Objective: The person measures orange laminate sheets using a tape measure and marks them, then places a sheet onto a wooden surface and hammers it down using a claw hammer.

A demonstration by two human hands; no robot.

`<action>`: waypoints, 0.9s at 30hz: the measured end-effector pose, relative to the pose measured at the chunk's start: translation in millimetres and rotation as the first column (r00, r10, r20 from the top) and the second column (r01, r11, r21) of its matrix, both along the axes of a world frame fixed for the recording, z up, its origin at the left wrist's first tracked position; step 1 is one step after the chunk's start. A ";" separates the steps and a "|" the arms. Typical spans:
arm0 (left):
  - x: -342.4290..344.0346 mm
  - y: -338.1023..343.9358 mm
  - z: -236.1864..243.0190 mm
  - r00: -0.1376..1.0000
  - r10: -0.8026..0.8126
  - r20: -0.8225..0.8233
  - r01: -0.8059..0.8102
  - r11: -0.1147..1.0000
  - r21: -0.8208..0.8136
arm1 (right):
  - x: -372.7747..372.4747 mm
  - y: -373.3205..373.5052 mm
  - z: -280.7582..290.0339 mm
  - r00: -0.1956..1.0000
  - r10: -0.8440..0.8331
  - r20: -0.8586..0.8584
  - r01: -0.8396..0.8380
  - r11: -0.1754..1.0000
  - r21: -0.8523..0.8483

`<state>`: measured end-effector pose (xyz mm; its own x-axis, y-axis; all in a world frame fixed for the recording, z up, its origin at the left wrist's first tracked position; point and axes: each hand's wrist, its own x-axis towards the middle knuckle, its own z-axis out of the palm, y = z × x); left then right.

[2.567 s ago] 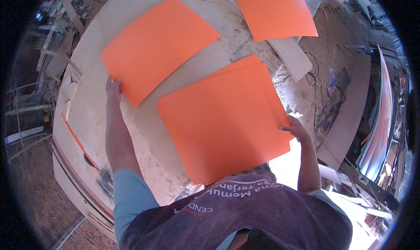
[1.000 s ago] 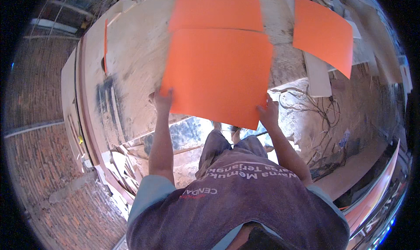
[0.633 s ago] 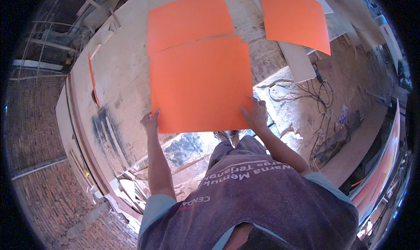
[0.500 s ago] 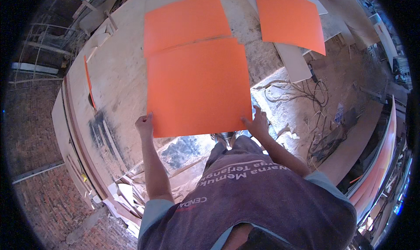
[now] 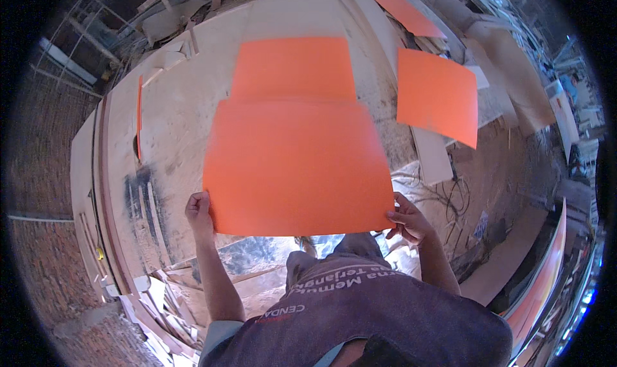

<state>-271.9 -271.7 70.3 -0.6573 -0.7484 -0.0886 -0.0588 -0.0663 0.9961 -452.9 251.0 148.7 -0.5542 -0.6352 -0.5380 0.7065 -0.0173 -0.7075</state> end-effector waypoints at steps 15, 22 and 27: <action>-12.5 233.5 -7.0 0.704 0.622 0.343 -0.609 0.777 -0.159 | -510.2 -200.9 -69.5 0.928 -0.183 -0.324 0.094 0.958 -0.271; -65.0 370.8 -83.2 0.801 0.267 0.537 -0.599 0.396 0.696 | -718.8 -245.5 -251.9 -0.023 -0.011 -1.000 -0.110 0.994 -0.008; -99.4 386.6 -85.5 0.924 0.292 0.245 -0.381 0.665 0.642 | -793.1 -262.0 -321.3 0.103 0.334 -0.937 0.076 0.936 0.342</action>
<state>-371.3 114.9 -15.2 -0.3249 -0.6291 -0.7062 -0.0049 -0.7456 0.6664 -1246.0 -10.9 -172.7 -0.6390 -0.7226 0.2638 -0.6304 0.2954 -0.7179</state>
